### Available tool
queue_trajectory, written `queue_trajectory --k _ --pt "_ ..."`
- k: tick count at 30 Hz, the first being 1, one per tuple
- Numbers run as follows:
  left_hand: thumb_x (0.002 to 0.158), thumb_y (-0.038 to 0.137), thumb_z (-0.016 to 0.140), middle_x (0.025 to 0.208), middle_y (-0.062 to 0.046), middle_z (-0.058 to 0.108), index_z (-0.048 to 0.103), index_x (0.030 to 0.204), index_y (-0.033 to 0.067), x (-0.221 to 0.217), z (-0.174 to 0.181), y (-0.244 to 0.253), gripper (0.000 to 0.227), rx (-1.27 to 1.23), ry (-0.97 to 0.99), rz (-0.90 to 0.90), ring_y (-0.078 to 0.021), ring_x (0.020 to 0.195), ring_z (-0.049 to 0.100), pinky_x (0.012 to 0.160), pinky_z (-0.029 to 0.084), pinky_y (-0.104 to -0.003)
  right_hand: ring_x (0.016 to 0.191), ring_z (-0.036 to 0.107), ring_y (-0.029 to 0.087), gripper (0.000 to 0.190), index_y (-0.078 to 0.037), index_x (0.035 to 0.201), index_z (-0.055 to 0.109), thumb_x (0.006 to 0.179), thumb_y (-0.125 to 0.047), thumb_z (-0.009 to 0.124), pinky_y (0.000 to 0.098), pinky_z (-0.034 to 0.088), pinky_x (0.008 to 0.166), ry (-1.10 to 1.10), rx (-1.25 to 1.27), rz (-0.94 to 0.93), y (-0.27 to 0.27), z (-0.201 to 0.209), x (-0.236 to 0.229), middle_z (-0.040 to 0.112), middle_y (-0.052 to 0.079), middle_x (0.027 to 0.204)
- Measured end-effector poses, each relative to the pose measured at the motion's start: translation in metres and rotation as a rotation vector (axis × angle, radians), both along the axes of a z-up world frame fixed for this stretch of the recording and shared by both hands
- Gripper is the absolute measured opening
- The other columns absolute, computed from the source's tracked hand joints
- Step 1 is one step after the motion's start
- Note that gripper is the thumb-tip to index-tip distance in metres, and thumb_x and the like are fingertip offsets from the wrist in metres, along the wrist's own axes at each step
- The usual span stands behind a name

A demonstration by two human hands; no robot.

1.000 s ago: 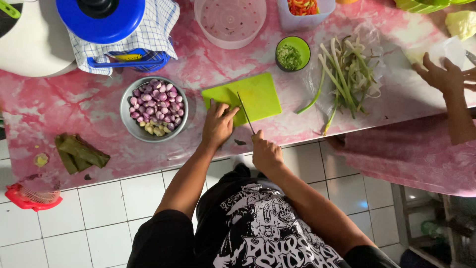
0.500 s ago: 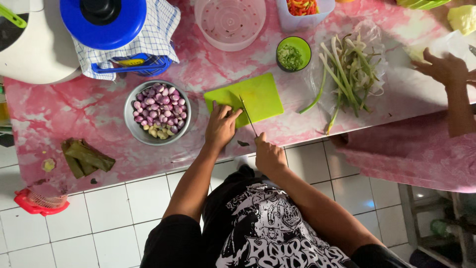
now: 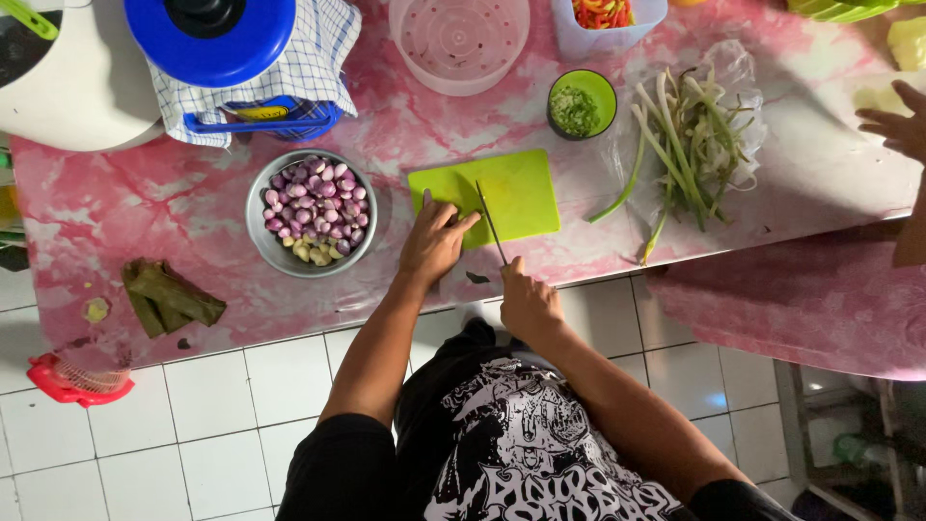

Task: The person slices a clove of garlic on a small green cutting board using a knife, then uses the knife to gather and move a bunch of green onions on the counter before slicing another clove of garlic.

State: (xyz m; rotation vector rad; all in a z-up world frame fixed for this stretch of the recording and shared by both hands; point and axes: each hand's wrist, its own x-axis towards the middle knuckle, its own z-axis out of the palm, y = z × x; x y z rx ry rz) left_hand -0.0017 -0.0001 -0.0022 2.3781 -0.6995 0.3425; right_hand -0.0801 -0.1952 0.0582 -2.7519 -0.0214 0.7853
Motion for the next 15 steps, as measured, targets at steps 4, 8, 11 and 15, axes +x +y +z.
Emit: queue_trajectory --k 4,8,11,15 --pt "0.089 0.006 0.067 0.100 -0.011 0.053 0.074 0.125 0.0152 -0.003 0.002 0.002 0.038 0.010 -0.021 -0.022 -0.0337 0.102 0.055 0.123 0.030 -0.063 0.085 0.073 0.044 0.045 0.005 0.129 0.038 0.092 -0.015 0.055 0.0533 0.060 0.077 -0.009 -0.037 0.042 -0.001 0.006 0.012 0.073 0.026 0.090" --pt "0.087 0.005 0.066 0.102 -0.011 0.053 0.074 0.126 0.0157 -0.003 0.001 -0.001 0.041 0.032 -0.010 -0.007 -0.0334 0.105 0.055 0.123 0.029 -0.063 0.084 0.074 0.041 0.049 0.001 0.131 0.038 0.087 -0.012 0.058 0.0512 0.060 0.075 0.014 -0.077 0.091 0.002 0.010 -0.002 0.074 0.023 0.092" --pt "0.084 0.004 0.066 0.100 -0.011 0.053 0.074 0.125 0.0159 0.003 0.003 -0.002 0.044 0.038 -0.020 -0.002 -0.0342 0.103 0.055 0.121 0.027 -0.064 0.082 0.076 0.040 0.044 0.001 0.128 0.039 0.091 -0.015 0.057 0.0485 0.062 0.072 0.010 -0.127 0.096 0.003 0.005 -0.001 0.074 0.023 0.091" --pt "0.087 0.005 0.066 0.093 -0.008 0.052 0.074 0.122 0.0139 -0.004 0.008 -0.001 0.036 -0.017 0.033 0.021 -0.0306 0.097 0.056 0.125 0.027 -0.064 0.082 0.076 0.041 0.028 0.000 0.121 0.042 0.109 -0.026 0.046 0.0491 0.062 0.072 0.033 -0.061 0.006 0.003 0.001 0.013 0.076 0.024 0.085"
